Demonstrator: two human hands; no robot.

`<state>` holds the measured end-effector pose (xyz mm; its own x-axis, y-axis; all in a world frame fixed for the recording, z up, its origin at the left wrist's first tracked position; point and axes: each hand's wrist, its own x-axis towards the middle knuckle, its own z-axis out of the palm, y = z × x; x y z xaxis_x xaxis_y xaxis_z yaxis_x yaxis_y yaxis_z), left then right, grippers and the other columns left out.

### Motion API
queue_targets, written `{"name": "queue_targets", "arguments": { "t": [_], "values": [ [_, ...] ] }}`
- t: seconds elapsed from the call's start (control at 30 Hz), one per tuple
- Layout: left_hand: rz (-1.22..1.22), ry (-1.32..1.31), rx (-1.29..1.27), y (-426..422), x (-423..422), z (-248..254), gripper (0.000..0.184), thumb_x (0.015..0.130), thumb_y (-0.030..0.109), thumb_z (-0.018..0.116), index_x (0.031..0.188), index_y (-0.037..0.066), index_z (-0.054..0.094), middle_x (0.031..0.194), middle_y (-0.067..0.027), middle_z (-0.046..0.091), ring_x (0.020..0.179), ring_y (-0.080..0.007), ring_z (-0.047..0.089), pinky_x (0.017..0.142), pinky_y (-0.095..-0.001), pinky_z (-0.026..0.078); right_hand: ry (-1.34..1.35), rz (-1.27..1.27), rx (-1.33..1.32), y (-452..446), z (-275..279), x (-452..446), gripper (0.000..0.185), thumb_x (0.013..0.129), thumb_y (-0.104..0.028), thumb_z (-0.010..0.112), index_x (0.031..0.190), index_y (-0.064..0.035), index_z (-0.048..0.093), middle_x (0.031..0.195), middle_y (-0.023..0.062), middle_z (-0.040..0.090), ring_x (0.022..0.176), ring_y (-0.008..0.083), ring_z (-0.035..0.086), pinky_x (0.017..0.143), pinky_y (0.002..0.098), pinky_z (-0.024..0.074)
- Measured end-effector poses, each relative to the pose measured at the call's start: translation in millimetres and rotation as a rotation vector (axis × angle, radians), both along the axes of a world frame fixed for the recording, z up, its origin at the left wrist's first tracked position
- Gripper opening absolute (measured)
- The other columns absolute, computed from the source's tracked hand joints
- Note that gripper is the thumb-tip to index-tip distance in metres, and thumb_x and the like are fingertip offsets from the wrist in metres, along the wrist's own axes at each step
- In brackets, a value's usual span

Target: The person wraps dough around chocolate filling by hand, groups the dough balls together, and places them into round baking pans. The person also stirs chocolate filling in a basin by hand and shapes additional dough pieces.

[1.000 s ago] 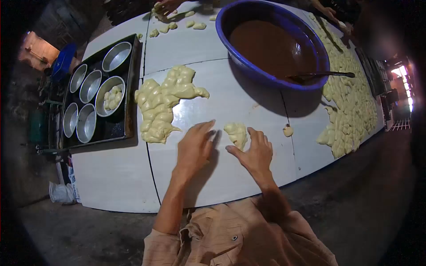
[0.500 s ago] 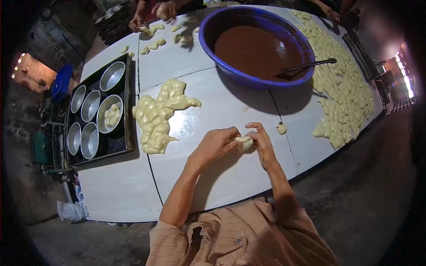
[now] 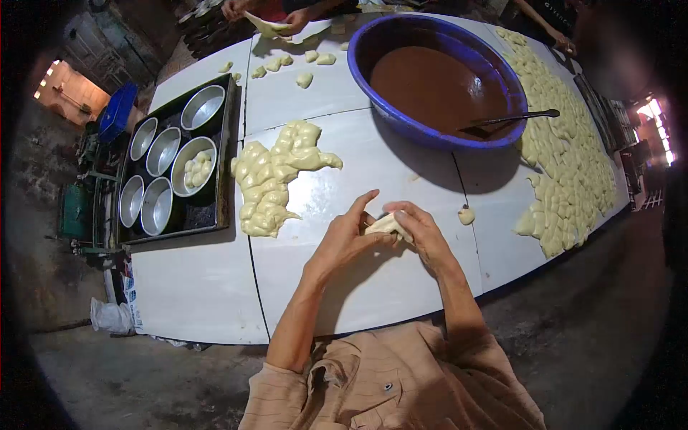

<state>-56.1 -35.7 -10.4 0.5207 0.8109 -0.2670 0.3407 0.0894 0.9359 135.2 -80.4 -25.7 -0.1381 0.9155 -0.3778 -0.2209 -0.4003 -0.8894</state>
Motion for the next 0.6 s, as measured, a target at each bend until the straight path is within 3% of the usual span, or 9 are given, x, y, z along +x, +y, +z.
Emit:
{"name": "queue_targets", "arguments": {
  "t": [0.13,0.17,0.27,0.3,0.37,0.47,0.5,0.53,0.6],
  "values": [
    [0.006,0.178,0.175,-0.8,6.3,-1.9,0.075,0.083,0.019,0.077,0.148,0.012,0.039,0.091,-0.0142,0.068,0.079,-0.0251,0.065,0.073,-0.0365,0.050,-0.124,0.059,0.010,3.8,-5.2,1.7,0.032,0.097,-0.028,0.061,0.114,-0.0012,0.065,0.092,0.0042,0.064,0.078,0.0084,0.061,0.060,0.0206,0.0489],
    [0.034,0.186,0.330,-2.9,7.5,-10.9,0.057,0.086,0.017,0.072,0.139,0.013,0.052,0.092,-0.0136,0.068,0.079,-0.0290,0.066,0.072,-0.0383,0.052,-0.158,0.041,0.034,3.7,-2.5,-0.7,0.032,0.096,-0.027,0.062,0.114,-0.0010,0.065,0.092,0.0045,0.065,0.079,0.0090,0.061,0.060,0.0207,0.0494],
    [-0.045,0.336,0.628,-1.9,12.7,-25.2,0.039,0.086,0.015,0.068,0.125,0.012,0.064,0.091,-0.0128,0.069,0.079,-0.0312,0.066,0.069,-0.0395,0.052,-0.353,-0.020,0.179,4.6,-18.3,3.7,0.026,0.091,-0.020,0.068,0.108,0.0004,0.068,0.095,0.0054,0.066,0.083,0.0123,0.064,0.067,0.0251,0.0518],
    [-0.003,0.350,0.569,-6.1,17.1,-16.6,0.027,0.085,0.014,0.065,0.111,0.011,0.070,0.091,-0.0110,0.069,0.082,-0.0313,0.067,0.071,-0.0410,0.052,-0.459,-0.032,0.247,5.5,-17.2,3.3,0.026,0.090,-0.019,0.069,0.107,0.0008,0.068,0.094,0.0054,0.067,0.082,0.0126,0.064,0.068,0.0262,0.0519],
    [-0.008,0.361,0.636,-6.6,19.6,-25.9,0.027,0.083,0.013,0.066,0.110,0.011,0.069,0.091,-0.0101,0.069,0.083,-0.0299,0.066,0.072,-0.0410,0.052,-0.607,-0.056,0.289,5.4,-10.5,2.2,0.023,0.087,-0.015,0.069,0.102,0.0024,0.069,0.086,0.0054,0.067,0.080,0.0146,0.064,0.071,0.0292,0.0518],
    [0.004,0.334,0.669,-12.1,29.5,-39.0,0.021,0.083,0.009,0.064,0.103,0.009,0.067,0.095,-0.0095,0.068,0.087,-0.0304,0.065,0.078,-0.0441,0.051,-0.531,-0.013,0.240,2.3,-21.5,6.2,0.018,0.086,-0.014,0.069,0.096,0.0012,0.069,0.077,0.0056,0.065,0.073,0.0150,0.064,0.067,0.0288,0.0513],
    [0.016,0.303,0.672,-16.0,33.7,-35.5,0.019,0.084,0.008,0.062,0.102,0.007,0.066,0.097,-0.0106,0.068,0.090,-0.0318,0.065,0.081,-0.0457,0.051,-0.233,-0.025,0.007,2.6,-9.6,7.7,0.011,0.082,-0.008,0.070,0.089,-0.0005,0.068,0.074,0.0061,0.063,0.066,0.0141,0.064,0.060,0.0271,0.0505],
    [0.029,0.270,0.677,-19.3,36.6,-34.1,0.016,0.085,0.007,0.061,0.100,0.005,0.064,0.099,-0.0116,0.067,0.094,-0.0332,0.064,0.083,-0.0474,0.050,-0.071,-0.006,0.001,0.3,-7.8,11.7,0.010,0.081,-0.006,0.070,0.088,-0.0006,0.067,0.073,0.0064,0.063,0.063,0.0135,0.063,0.057,0.0263,0.0497],
    [0.023,0.383,0.803,-22.7,37.9,-60.2,0.028,0.087,0.008,0.058,0.115,0.004,0.061,0.120,-0.0144,0.063,0.117,-0.0337,0.058,0.101,-0.0512,0.043,0.252,0.033,-0.012,-8.7,-6.4,26.1,0.009,0.078,-0.003,0.070,0.086,-0.0006,0.066,0.073,0.0070,0.063,0.059,0.0123,0.061,0.051,0.0249,0.0480]
  ]
}}
